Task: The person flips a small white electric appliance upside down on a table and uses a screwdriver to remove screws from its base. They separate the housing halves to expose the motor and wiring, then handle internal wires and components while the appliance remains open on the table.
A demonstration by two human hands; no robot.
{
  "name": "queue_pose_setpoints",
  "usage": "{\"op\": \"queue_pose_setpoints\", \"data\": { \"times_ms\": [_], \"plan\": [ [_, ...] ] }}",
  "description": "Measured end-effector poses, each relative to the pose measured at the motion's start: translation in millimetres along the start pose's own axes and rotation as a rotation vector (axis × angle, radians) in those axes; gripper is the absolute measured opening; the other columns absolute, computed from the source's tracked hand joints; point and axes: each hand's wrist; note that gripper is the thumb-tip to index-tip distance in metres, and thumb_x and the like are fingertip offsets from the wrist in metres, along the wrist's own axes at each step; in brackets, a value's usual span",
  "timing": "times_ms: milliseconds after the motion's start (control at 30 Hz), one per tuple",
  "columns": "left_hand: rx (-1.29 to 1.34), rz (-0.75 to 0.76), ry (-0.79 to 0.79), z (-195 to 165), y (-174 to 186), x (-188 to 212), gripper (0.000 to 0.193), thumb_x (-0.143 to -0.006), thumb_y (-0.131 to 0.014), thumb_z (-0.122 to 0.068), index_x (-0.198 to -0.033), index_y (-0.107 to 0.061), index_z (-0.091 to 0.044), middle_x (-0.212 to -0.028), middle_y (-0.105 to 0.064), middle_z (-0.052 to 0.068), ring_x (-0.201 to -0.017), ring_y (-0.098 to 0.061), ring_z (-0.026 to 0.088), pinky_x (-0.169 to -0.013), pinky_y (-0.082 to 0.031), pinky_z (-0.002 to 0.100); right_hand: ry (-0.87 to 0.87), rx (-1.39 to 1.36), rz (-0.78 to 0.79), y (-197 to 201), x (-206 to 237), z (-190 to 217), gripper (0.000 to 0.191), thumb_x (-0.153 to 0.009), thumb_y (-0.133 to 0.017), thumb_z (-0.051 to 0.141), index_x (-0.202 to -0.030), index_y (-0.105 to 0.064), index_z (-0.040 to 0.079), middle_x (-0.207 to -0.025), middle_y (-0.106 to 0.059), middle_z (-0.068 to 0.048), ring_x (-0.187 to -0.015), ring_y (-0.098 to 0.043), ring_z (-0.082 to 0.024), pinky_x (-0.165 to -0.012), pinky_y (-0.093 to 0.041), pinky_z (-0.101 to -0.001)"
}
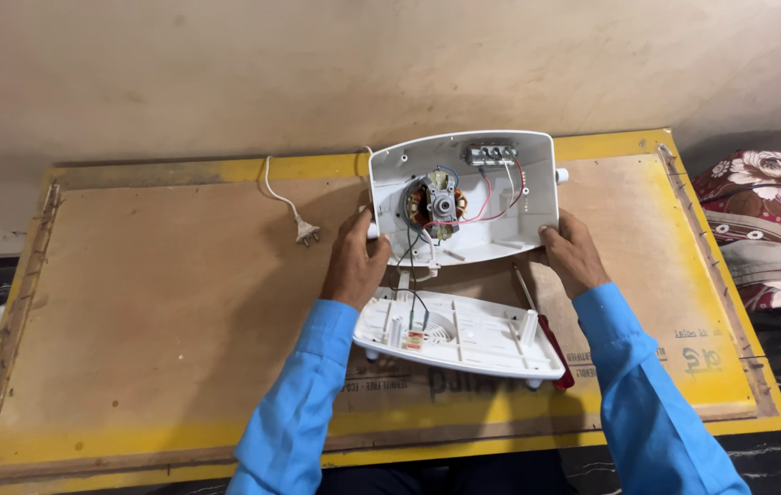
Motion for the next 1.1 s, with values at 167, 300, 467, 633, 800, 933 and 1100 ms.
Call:
{"op": "queue_pose_setpoints", "data": {
  "times_ms": [167,300,467,633,800,933,1100],
  "plan": [
    [0.02,0.029,0.064,2,3,-9,0.036,-0.093,-0.062,-0.014,-0.125,-0.06,0.003,-0.122,-0.065,0.023,-0.113,-0.063,0.04,-0.096,-0.051,0.046,0.028,-0.011,0.028,0,-12,1,0.043,-0.098,-0.039,0.007,-0.138,-0.051,-0.006,-0.126,-0.065,-0.018,-0.109,-0.07,-0.029,-0.095,-0.062,-0.0432],
    [0.032,0.02,0.034,5,4,-5,0.042,-0.094,-0.065,-0.017,-0.129,-0.058,0.005,-0.125,-0.064,0.024,-0.115,-0.064,0.038,-0.098,-0.051,0.044,0.029,-0.022,0.028,-4,-11,3,0.044,-0.102,-0.044,0.015,-0.14,-0.052,-0.004,-0.129,-0.064,-0.016,-0.114,-0.068,-0.026,-0.094,-0.063,-0.0425],
    [-0.017,0.019,-0.028,8,11,0,0.06,-0.093,-0.072,-0.021,-0.14,-0.051,0.01,-0.134,-0.061,0.028,-0.122,-0.062,0.038,-0.101,-0.049,0.043,-0.018,-0.047,-0.081,-9,16,7,0.05,-0.105,-0.053,0.031,-0.145,-0.05,0.002,-0.129,-0.063,-0.017,-0.105,-0.065,-0.027,-0.089,-0.057,-0.0379],
    [0.199,0.079,0.278,22,33,18,0.056,-0.096,-0.065,-0.027,-0.142,-0.053,0.001,-0.129,-0.068,0.017,-0.108,-0.072,0.024,-0.089,-0.059,0.036,0.06,0.047,-0.19,1,90,-6,0.06,-0.107,-0.044,0.043,-0.145,-0.049,-0.003,-0.132,-0.063,-0.017,-0.108,-0.068,-0.023,-0.094,-0.055,-0.0369],
    [0.266,0.052,0.407,28,40,69,0.047,-0.101,-0.061,-0.031,-0.135,-0.063,0.001,-0.122,-0.074,0.017,-0.108,-0.071,0.023,-0.09,-0.055,0.033,-0.29,-0.066,-0.211,-9,152,-24,0.075,-0.102,-0.039,0.057,-0.151,-0.046,0.001,-0.124,-0.064,-0.021,-0.095,-0.062,-0.027,-0.082,-0.056,-0.0423],
    [0.275,0.063,0.347,18,35,92,0.04,-0.103,-0.059,-0.031,-0.126,-0.07,0.0,-0.126,-0.072,0.02,-0.118,-0.066,0.025,-0.101,-0.05,0.034,-0.448,-0.155,-0.077,-28,174,-19,0.08,-0.094,-0.041,0.06,-0.154,-0.041,0.007,-0.12,-0.069,-0.019,-0.093,-0.066,-0.028,-0.08,-0.059,-0.0404],
    [0.173,-0.039,0.272,2,25,99,0.036,-0.097,-0.067,-0.029,-0.112,-0.075,0.003,-0.13,-0.068,0.021,-0.126,-0.063,0.029,-0.105,-0.047,0.037,-0.318,-0.199,-0.024,-45,167,-15,0.071,-0.094,-0.056,0.041,-0.15,-0.045,-0.002,-0.129,-0.067,-0.014,-0.105,-0.068,-0.018,-0.082,-0.059,-0.0354]
  ]
}}
Point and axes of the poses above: each hand's wrist, its own x-axis away from the middle knuckle, its own y-axis out of the back of the hand, z = x × y
